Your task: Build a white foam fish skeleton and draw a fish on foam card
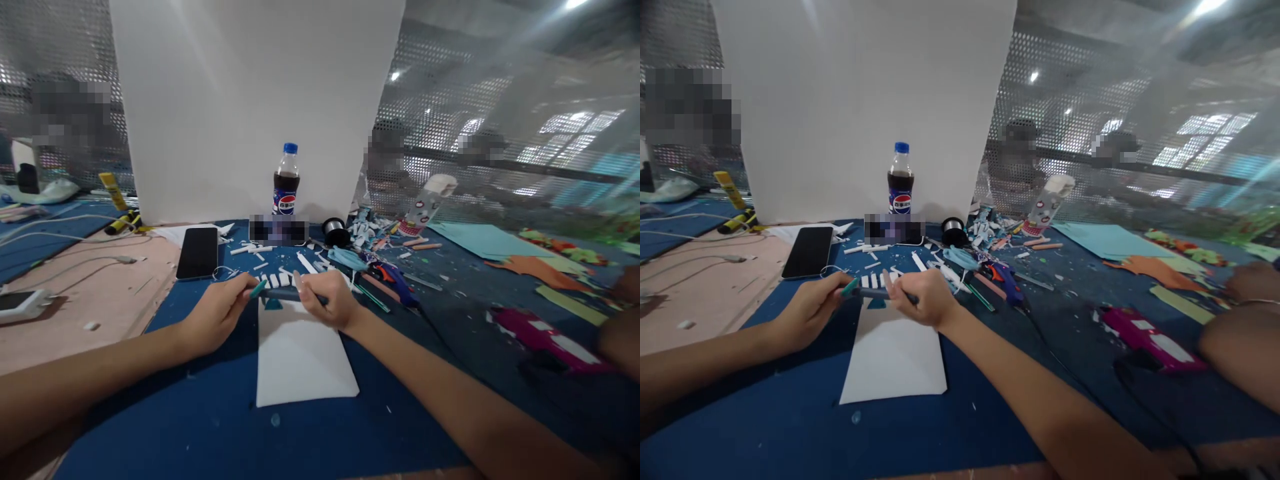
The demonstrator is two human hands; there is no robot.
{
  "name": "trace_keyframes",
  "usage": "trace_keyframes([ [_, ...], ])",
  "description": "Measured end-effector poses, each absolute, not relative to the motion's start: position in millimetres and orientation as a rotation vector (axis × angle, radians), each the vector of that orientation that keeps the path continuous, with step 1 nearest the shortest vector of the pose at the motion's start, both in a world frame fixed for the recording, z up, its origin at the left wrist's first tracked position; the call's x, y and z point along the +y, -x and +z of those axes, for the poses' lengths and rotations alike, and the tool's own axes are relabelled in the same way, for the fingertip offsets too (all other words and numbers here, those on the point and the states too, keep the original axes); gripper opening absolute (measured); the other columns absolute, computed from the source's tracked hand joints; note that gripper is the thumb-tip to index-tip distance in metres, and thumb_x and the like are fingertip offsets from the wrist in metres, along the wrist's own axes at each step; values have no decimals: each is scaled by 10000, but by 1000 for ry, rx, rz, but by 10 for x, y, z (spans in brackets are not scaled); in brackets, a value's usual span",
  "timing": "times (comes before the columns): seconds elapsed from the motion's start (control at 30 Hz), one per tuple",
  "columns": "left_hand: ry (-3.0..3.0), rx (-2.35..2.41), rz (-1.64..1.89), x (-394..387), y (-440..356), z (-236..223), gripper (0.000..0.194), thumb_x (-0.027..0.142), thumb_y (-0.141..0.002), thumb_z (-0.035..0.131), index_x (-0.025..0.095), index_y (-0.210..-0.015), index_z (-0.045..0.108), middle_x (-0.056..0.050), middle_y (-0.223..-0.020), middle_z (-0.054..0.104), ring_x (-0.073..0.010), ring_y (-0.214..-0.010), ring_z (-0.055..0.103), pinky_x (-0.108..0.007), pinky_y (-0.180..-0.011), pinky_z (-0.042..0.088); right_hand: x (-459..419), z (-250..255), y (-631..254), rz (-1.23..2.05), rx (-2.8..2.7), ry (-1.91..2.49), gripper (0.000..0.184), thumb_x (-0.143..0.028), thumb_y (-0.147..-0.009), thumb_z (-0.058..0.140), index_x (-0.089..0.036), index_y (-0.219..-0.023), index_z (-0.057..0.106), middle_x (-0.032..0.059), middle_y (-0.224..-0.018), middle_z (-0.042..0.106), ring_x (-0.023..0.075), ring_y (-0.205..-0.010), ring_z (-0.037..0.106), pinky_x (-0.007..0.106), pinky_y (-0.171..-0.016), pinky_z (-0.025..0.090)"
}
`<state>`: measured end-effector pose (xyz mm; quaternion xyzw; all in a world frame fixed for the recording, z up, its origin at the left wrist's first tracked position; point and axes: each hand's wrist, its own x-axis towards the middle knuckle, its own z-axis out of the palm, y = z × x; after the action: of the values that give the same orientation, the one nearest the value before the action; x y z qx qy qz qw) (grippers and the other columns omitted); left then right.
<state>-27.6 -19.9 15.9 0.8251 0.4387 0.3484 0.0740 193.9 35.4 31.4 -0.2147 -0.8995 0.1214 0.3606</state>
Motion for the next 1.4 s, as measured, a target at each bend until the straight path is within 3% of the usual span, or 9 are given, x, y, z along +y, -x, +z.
trace_keyframes([
  [0.1, -2570, 1542, 1028, -165, 300, 152, 208, 223, -939, 289, 189, -927, 494, 6, -632, 582, -144, -519, 559, -235, -499, 399, 516, 355, -2022, 29, -2286, 785, 406, -460, -873, 410, -209, -554, 395, 1, -496, 452, 117, -463, 379, 266, -483, 230],
  [0.23, -2547, 1846, 1107, -56, 412, 138, 226, 228, -939, 295, 164, -998, 504, -76, -788, 648, -207, -719, 625, -296, -621, 458, 682, 470, -2157, -203, -2115, 1082, 338, -388, -904, 416, -199, -625, 441, 26, -573, 518, 144, -538, 460, 264, -534, 294],
  [0.33, -2555, 1970, 1067, 55, 485, 164, 269, 263, -942, 309, 151, -1011, 544, -123, -864, 657, -264, -854, 604, -356, -715, 462, 717, 543, -2208, -298, -2134, 1212, 180, -261, -876, 491, -188, -711, 497, 68, -712, 593, 209, -762, 540, 276, -622, 356],
  [0.43, -2590, 2022, 945, 115, 507, 190, 282, 277, -936, 340, 152, -954, 593, -118, -803, 661, -280, -832, 579, -371, -703, 460, 678, 536, -2185, -225, -2321, 1293, 103, -252, -833, 585, -174, -809, 522, 100, -848, 603, 246, -884, 534, 303, -698, 396],
  [0.6, -2583, 2084, 894, 161, 520, 147, 289, 259, -934, 348, 143, -1027, 595, -115, -850, 651, -276, -864, 555, -385, -734, 468, 641, 424, -2121, -55, -2499, 1343, 182, -176, -796, 633, -159, -940, 523, 92, -925, 576, 222, -865, 550, 302, -717, 411],
  [0.87, -2620, 2024, 1135, 243, 548, 36, 352, 255, -898, 399, 110, -1210, 472, -192, -1163, 462, -372, -1138, 394, -563, -913, 383, 657, 419, -2151, 80, -2603, 1433, 343, -84, -817, 537, -173, -1148, 543, 91, -1020, 469, 145, -701, 524, 253, -658, 389],
  [1.07, -2884, 1401, 1010, 105, 514, 141, 289, 360, -913, 422, 207, -1158, 435, -104, -1131, 508, -265, -1075, 461, -457, -928, 432, 585, 516, -2142, 93, -2652, 1522, 332, -57, -870, 392, -166, -1141, 550, 86, -984, 479, 126, -634, 494, 252, -668, 392],
  [1.27, -2685, 1004, 635, 130, 529, 172, 800, 675, -715, 603, 223, -1298, 295, -150, -1255, 455, -337, -1189, 388, -516, -943, 410, 428, 645, -2054, -60, -2563, 1695, 264, -104, -897, 334, -112, -1063, 539, 149, -1040, 519, 193, -736, 581, 302, -671, 410],
  [1.4, -2666, 986, 578, 153, 527, 148, 839, 707, -683, 601, 228, -1298, 291, -136, -1227, 488, -335, -1160, 389, -534, -967, 360, 259, 683, -1927, -186, -2501, 1824, 296, -93, -864, 364, -52, -1116, 514, 218, -1023, 531, 280, -785, 623, 343, -630, 412],
])
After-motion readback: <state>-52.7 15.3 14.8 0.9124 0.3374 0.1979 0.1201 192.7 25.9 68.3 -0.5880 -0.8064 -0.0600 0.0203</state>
